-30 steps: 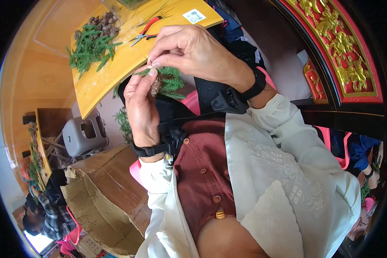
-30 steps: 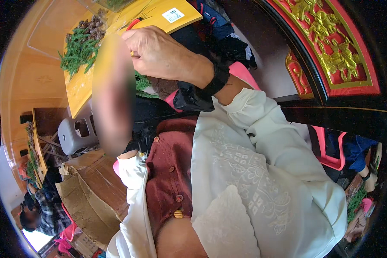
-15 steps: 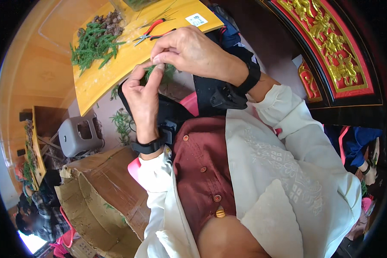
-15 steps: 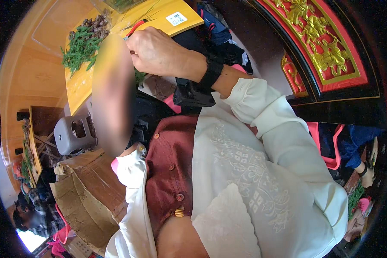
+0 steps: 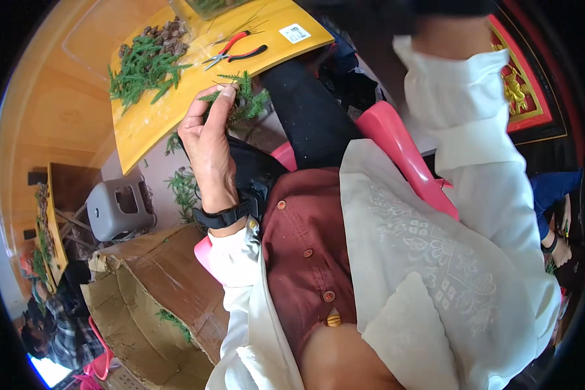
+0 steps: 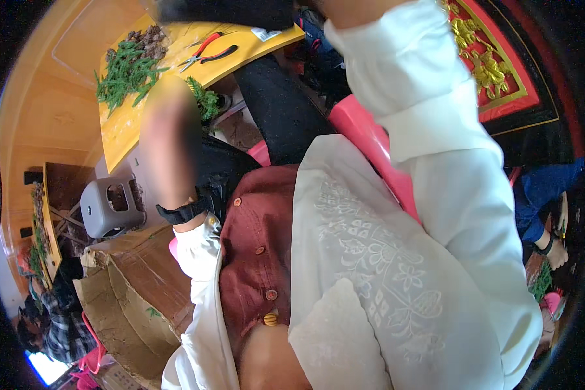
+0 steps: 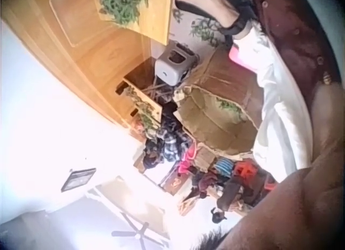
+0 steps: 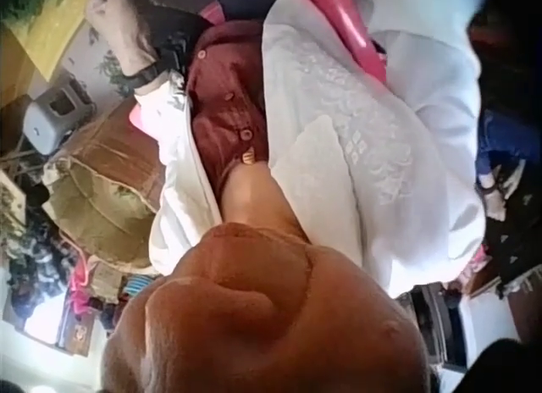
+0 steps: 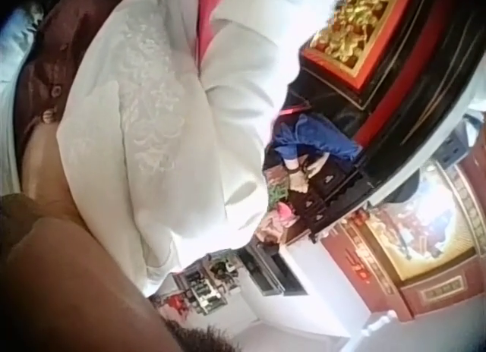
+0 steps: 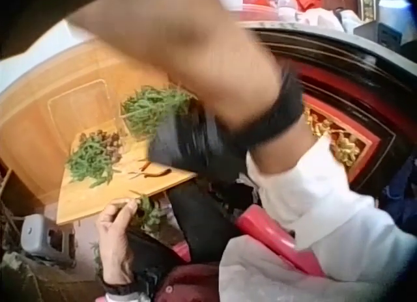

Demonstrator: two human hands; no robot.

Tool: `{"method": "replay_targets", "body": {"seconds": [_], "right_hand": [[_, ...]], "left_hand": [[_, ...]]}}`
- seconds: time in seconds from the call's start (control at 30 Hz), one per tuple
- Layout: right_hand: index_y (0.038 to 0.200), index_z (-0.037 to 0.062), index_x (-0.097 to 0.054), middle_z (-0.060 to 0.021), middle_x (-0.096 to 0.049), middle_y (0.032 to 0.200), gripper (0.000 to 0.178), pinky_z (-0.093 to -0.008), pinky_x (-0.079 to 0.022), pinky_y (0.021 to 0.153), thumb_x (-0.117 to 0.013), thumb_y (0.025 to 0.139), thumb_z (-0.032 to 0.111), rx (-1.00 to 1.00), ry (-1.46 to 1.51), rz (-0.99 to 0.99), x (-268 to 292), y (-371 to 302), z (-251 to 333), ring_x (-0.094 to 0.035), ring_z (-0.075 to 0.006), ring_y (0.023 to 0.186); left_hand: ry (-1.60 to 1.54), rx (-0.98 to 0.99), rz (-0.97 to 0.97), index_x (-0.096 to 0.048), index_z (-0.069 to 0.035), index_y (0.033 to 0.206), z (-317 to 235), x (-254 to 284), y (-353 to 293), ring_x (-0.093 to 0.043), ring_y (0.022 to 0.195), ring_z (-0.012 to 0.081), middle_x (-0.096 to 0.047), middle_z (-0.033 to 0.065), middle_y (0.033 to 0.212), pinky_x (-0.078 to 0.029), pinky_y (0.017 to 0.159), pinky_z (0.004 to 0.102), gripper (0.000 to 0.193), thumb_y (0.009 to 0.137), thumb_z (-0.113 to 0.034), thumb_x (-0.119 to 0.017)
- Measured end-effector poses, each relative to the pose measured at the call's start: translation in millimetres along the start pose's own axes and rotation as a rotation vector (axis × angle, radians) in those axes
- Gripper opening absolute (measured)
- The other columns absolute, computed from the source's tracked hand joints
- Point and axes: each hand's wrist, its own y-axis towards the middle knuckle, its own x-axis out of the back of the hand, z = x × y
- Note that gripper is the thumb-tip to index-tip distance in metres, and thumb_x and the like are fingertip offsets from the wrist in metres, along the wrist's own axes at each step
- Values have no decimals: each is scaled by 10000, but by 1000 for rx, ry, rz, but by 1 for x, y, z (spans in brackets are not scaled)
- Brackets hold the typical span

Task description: Trimming green plant branches using a pair of pliers and sorting them.

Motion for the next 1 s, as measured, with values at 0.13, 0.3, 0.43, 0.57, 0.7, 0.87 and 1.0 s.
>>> {"method": "replay_targets", "body": {"seconds": [0.13,0.3,0.43,0.57,0.7,0.87,1.0], "right_hand": [[908,-26,-537,-134,-534,637,197,-315,-425,490,-599,779,110,53,28,44,-9,22,27,-474,-215,497],[903,-7,-542,-134,-542,639,170,-317,-436,496,-581,797,121,119,-41,99,39,41,-60,-495,-216,507],[898,8,-547,-133,-549,640,151,-319,-444,500,-567,812,130,175,-47,141,11,68,-28,-511,-217,515],[894,23,-552,-133,-556,642,134,-320,-452,505,-552,827,139,250,-57,181,-3,104,0,-527,-218,523],[890,38,-556,-132,-562,643,121,-322,-460,510,-538,841,148,375,-86,205,1,164,10,-544,-219,532],[885,57,-562,-132,-570,645,113,-324,-470,516,-520,859,159,619,-202,203,29,311,73,-564,-220,542],[940,60,-600,-61,-594,844,186,-314,-461,645,-630,796,175,243,-61,577,-13,254,114,-589,-228,751]], "left_hand": [[-11,-17,-27,-640,14,934,-18,18,-11,-573,828,93,-653,55,902,-425,790,214,146,810,-64,-640],[-46,-51,15,-641,5,931,-50,10,-31,-568,816,87,-650,48,892,-421,776,206,140,815,-72,-641],[-55,-82,8,-642,1,930,-66,18,-41,-567,816,82,-648,42,887,-420,767,202,139,816,-78,-642],[-53,-96,-10,-640,0,930,-80,30,-53,-561,809,75,-641,34,890,-417,752,192,136,819,-79,-640],[-13,-124,-37,-631,-4,924,-105,30,-60,-556,826,79,-633,30,899,-420,754,195,129,822,-82,-638],[-15,-151,86,-627,1,925,-183,15,-85,-573,854,96,-640,53,927,-440,797,222,120,831,-74,-619],[-130,-140,57,-623,9,923,-211,42,-107,-572,840,92,-639,51,922,-438,785,212,116,830,-58,-611]]}}
